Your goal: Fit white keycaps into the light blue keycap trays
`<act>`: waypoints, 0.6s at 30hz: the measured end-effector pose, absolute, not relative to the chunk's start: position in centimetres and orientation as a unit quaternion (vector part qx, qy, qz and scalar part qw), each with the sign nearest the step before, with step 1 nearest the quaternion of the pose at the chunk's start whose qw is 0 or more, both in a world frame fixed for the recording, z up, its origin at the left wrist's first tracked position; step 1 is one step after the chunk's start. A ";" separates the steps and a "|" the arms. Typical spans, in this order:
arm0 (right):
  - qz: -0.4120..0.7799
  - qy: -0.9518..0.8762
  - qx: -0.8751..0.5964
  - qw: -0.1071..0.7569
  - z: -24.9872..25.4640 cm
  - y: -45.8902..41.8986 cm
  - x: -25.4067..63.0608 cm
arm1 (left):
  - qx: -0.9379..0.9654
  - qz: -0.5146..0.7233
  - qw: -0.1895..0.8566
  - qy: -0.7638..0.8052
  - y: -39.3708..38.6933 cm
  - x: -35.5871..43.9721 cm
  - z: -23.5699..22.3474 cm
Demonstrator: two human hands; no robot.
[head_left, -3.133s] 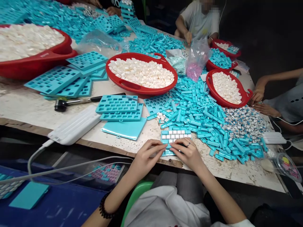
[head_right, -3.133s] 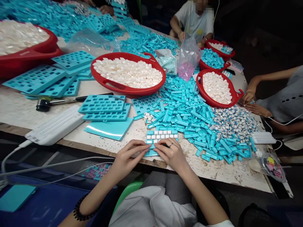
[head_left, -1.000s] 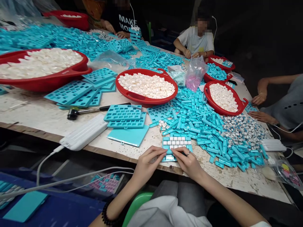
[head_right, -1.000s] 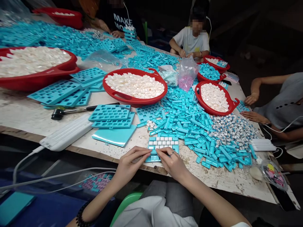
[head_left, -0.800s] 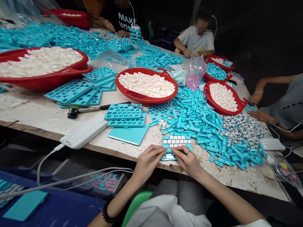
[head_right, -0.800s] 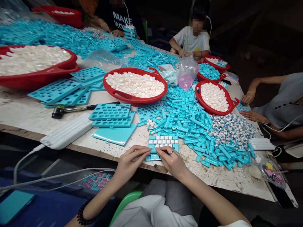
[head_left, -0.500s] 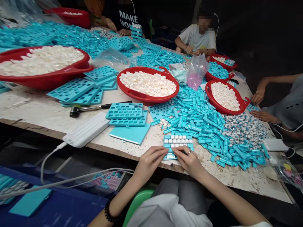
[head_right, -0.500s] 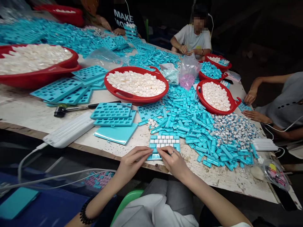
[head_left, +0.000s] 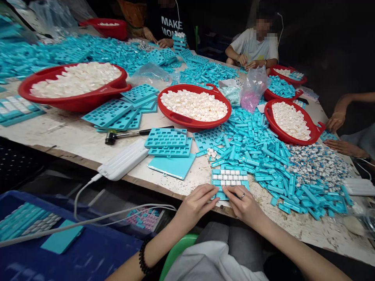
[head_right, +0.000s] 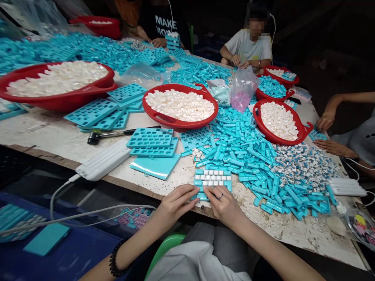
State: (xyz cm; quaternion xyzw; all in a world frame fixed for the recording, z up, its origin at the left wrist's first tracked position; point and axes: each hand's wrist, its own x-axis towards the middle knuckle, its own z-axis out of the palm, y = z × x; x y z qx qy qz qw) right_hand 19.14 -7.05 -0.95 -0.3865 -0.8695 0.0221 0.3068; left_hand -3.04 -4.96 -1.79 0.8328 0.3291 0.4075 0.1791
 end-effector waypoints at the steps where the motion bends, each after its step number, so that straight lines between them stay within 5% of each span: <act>1: 0.021 -0.872 -0.382 0.305 -0.9 -7.1 19.2 | 0.836 0.408 0.172 0.324 -5.0 -3.1 -1.8; 18: 0.040 -0.829 -0.469 0.300 -0.3 -8.5 18.5 | 0.821 0.393 0.177 0.376 -5.5 -3.1 -2.5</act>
